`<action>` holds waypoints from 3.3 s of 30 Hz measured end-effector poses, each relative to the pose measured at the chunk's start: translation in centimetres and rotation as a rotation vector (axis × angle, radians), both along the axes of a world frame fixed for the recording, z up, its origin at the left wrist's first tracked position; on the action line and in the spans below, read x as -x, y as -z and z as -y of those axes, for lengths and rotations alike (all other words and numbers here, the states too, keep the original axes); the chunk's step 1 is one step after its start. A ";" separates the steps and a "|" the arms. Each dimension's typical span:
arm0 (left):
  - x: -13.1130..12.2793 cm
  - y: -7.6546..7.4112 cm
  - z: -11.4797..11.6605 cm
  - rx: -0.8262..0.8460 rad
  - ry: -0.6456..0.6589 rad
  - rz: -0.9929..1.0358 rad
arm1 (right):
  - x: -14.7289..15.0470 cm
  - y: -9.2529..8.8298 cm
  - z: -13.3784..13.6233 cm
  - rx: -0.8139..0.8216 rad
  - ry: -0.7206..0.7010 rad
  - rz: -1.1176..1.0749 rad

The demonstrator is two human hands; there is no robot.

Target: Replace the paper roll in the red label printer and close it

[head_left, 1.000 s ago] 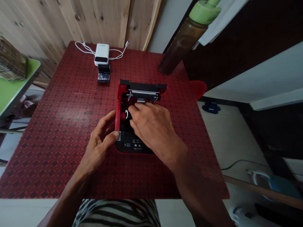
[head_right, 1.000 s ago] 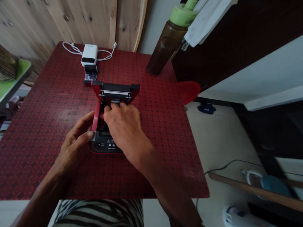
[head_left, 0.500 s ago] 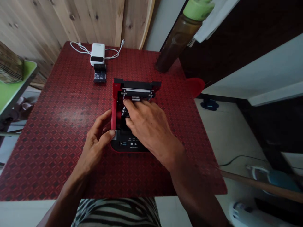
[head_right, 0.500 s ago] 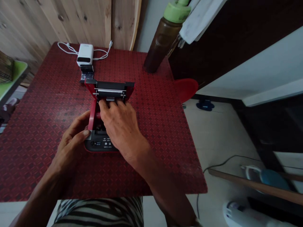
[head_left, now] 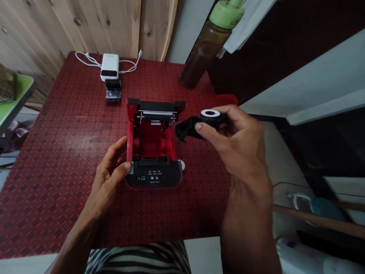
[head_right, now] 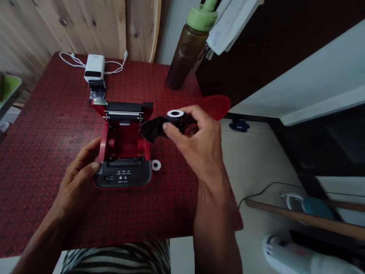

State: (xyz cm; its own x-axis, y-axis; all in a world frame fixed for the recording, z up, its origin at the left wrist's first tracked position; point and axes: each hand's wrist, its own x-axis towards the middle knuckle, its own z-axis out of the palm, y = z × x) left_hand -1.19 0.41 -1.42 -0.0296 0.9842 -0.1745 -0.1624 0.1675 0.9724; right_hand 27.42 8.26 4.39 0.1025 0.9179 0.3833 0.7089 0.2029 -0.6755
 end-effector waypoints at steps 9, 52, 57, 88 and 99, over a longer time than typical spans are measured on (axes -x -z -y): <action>0.3 0.6 -0.1 -0.031 0.009 0.001 | 0.5 8.1 -3.0 -0.004 0.173 -0.077; 0.0 -0.1 -0.1 -0.010 0.009 -0.049 | -0.9 2.5 8.8 0.402 -0.296 -0.815; 0.1 -0.1 0.0 -0.024 0.033 -0.056 | 1.2 -0.7 6.6 0.460 -0.504 -0.699; 0.1 -0.5 0.2 0.065 0.052 0.035 | 10.1 0.7 -1.4 0.389 -0.567 0.770; 0.1 -0.5 0.2 0.050 0.038 -0.006 | 6.8 -1.4 0.3 0.240 -0.754 0.429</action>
